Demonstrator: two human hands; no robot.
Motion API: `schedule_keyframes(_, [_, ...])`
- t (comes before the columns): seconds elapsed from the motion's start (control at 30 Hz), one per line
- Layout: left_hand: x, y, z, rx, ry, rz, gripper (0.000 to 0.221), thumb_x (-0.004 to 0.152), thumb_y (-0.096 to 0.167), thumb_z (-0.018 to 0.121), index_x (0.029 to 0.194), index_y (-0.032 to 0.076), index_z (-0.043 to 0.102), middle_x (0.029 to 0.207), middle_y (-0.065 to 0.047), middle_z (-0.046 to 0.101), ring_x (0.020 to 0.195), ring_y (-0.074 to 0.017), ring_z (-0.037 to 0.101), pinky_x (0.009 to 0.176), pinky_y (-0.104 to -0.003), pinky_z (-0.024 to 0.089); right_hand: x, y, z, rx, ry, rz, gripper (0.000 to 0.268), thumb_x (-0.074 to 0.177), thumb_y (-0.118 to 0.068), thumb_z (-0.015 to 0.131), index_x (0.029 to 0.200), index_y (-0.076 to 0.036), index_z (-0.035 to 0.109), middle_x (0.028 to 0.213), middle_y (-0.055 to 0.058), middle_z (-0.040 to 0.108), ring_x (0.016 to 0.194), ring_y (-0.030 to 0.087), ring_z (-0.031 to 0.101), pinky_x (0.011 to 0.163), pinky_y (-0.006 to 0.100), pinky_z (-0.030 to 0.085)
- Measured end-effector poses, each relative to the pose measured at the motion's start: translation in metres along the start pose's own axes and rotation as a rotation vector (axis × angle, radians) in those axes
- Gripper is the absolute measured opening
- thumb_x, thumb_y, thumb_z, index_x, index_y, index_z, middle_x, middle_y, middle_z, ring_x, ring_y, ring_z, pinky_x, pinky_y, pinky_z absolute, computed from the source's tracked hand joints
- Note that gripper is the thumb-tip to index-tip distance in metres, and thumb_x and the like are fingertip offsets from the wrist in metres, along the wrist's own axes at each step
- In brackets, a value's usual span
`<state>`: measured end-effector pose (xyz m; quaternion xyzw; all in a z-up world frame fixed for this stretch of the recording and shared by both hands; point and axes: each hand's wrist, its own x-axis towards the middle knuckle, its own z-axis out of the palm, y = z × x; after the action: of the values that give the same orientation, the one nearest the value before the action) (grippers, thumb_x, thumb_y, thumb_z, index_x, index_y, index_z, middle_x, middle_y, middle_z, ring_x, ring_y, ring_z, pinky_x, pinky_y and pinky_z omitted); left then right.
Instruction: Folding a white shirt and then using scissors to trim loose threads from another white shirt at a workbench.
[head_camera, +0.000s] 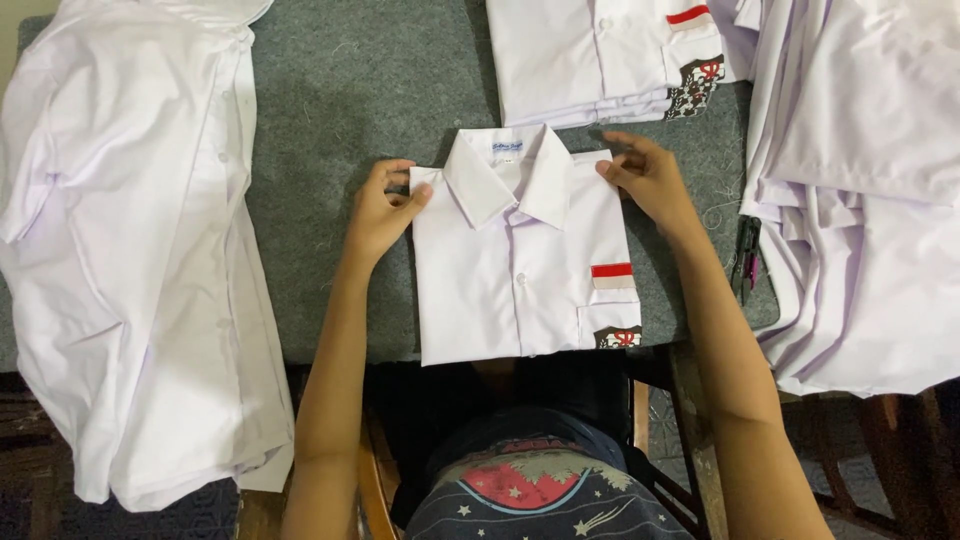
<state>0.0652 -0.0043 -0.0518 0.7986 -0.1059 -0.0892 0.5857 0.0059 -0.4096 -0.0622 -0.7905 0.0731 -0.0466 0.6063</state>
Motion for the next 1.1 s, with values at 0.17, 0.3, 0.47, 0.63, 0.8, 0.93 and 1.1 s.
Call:
schedule_keyframes(0.17, [0.005,-0.015,0.005,0.006,0.006,0.076,0.050,0.095,0.029,0.078,0.132,0.004,0.056,0.111,-0.022,0.067,0.081,-0.0254,0.072,0.064,-0.035,0.062,-0.009,-0.030,0.004,0.009,-0.022,-0.008,0.061,0.096,-0.016,0.079,0.149,-0.006,0.051,0.089,0.010,0.067,0.078,0.018,0.068,0.062,0.028,0.061])
schedule_keyframes(0.3, [0.001,-0.033,0.020,0.248,0.180,0.334,0.051,0.097,0.019,0.073,0.137,0.002,0.046,0.121,-0.024,0.049,0.093,-0.0409,0.068,0.078,-0.046,0.061,-0.018,-0.037,0.006,-0.018,-0.018,-0.043,0.059,0.099,-0.018,0.076,0.151,-0.009,0.050,0.091,0.011,0.067,0.078,0.020,0.067,0.061,0.030,0.060])
schedule_keyframes(0.47, [-0.056,0.036,0.039,0.605,0.269,0.578,0.046,0.101,0.020,0.064,0.142,0.001,0.052,0.138,-0.025,0.045,0.129,-0.0477,0.049,0.105,-0.056,0.045,-0.043,-0.052,0.016,-0.258,0.017,-0.270,0.058,0.100,-0.017,0.074,0.151,-0.002,0.050,0.109,0.029,0.062,0.102,0.042,0.065,0.082,0.050,0.057])
schedule_keyframes(0.63, [-0.066,0.014,0.061,0.839,0.055,0.293,0.055,0.110,0.036,0.035,0.159,0.010,0.037,0.167,-0.019,0.027,0.153,-0.0378,0.026,0.119,-0.061,0.022,-0.076,-0.058,0.045,-0.815,0.115,-0.728,0.061,0.100,-0.007,0.065,0.156,-0.008,0.043,0.144,0.031,0.047,0.126,0.050,0.052,0.101,0.057,0.047])
schedule_keyframes(0.8, [-0.068,0.019,0.061,0.933,0.073,0.291,0.056,0.110,0.036,0.033,0.159,0.009,0.036,0.166,-0.019,0.029,0.153,-0.0331,0.029,0.119,-0.058,0.024,-0.093,-0.065,0.063,-0.984,-0.176,-0.145,0.060,0.112,-0.047,0.022,0.163,-0.016,0.025,0.170,0.015,0.017,0.157,0.030,0.014,0.121,0.059,0.010])
schedule_keyframes(0.93, [-0.069,0.021,0.060,0.919,0.039,0.263,0.056,0.111,0.036,0.030,0.160,0.009,0.034,0.167,-0.020,0.027,0.154,-0.0334,0.028,0.118,-0.060,0.024,-0.094,-0.059,0.064,-0.963,-0.182,-0.115,0.059,0.112,-0.047,0.020,0.164,-0.018,0.025,0.170,0.012,0.017,0.157,0.027,0.013,0.122,0.056,0.009])
schedule_keyframes(1.1, [-0.066,0.026,0.060,0.894,-0.038,0.154,0.063,0.111,0.042,0.023,0.163,0.007,0.024,0.170,-0.020,0.015,0.158,-0.0323,0.014,0.120,-0.066,0.006,-0.093,-0.053,0.067,-1.057,-0.102,-0.199,0.058,0.113,-0.044,0.018,0.163,-0.018,0.026,0.170,0.011,0.018,0.156,0.025,0.017,0.121,0.058,0.011])
